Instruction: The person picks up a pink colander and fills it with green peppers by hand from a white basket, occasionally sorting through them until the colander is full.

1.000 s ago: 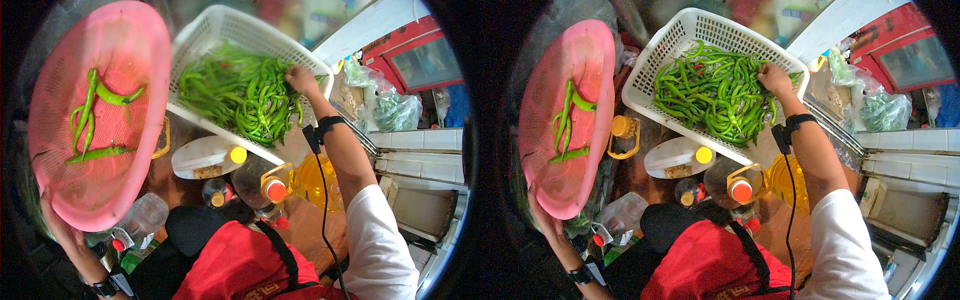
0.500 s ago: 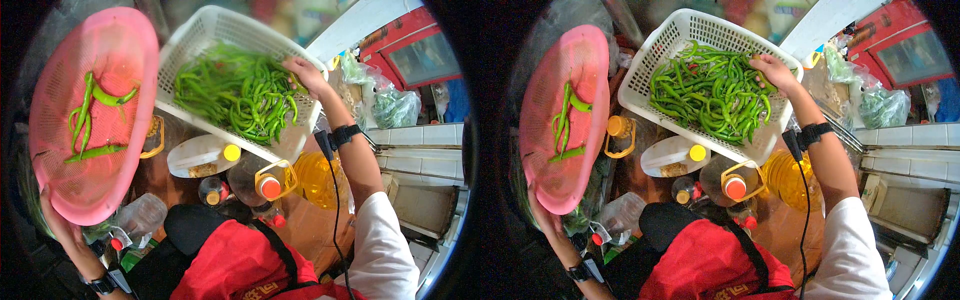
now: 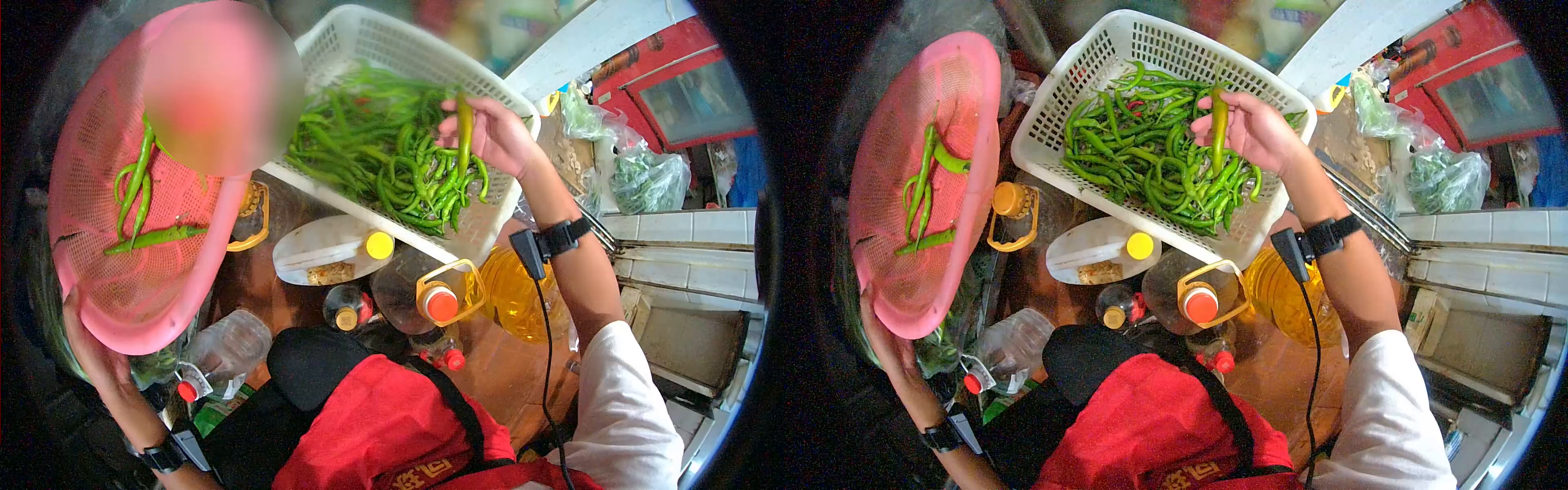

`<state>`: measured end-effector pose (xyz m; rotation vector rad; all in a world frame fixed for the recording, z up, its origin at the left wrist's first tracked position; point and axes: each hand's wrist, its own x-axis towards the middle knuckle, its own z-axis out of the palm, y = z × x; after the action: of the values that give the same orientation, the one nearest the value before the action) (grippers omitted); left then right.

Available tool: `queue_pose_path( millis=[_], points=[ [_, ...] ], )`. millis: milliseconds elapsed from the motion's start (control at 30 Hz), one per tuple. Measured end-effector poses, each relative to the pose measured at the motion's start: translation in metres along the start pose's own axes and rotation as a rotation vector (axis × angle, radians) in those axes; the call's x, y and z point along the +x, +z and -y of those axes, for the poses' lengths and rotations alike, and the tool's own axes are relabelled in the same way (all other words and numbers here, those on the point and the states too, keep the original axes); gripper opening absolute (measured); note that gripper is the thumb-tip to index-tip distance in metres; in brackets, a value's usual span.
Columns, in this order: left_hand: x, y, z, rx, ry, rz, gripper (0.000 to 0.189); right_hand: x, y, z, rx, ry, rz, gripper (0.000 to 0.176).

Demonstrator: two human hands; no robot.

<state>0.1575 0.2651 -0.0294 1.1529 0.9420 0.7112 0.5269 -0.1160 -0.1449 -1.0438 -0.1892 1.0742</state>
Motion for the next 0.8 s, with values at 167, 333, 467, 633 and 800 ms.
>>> queue_pose_path(
  millis=[167, 333, 467, 633, 800],
  points=[
    [0.005, -0.006, 0.001, 0.012, 0.016, 0.004, 0.042, -0.017, 0.032, 0.007, 0.117, -0.027, 0.098, 0.036],
    [0.003, -0.005, 0.001, 0.028, 0.026, 0.013, 0.041, -0.023, 0.042, 0.008, 0.373, -0.105, 0.219, 0.036],
    [0.003, -0.003, 0.001, 0.022, 0.028, 0.014, 0.041, -0.029, 0.051, 0.008, 0.383, -0.114, 0.193, 0.036],
    [0.004, -0.006, 0.002, 0.012, 0.029, 0.031, 0.041, -0.012, 0.018, 0.001, -0.83, -0.275, -0.316, 0.023],
    [0.004, -0.007, 0.002, 0.04, 0.036, -0.006, 0.04, 0.018, -0.067, 0.02, -1.277, -0.099, -0.603, 0.026]
  ],
)
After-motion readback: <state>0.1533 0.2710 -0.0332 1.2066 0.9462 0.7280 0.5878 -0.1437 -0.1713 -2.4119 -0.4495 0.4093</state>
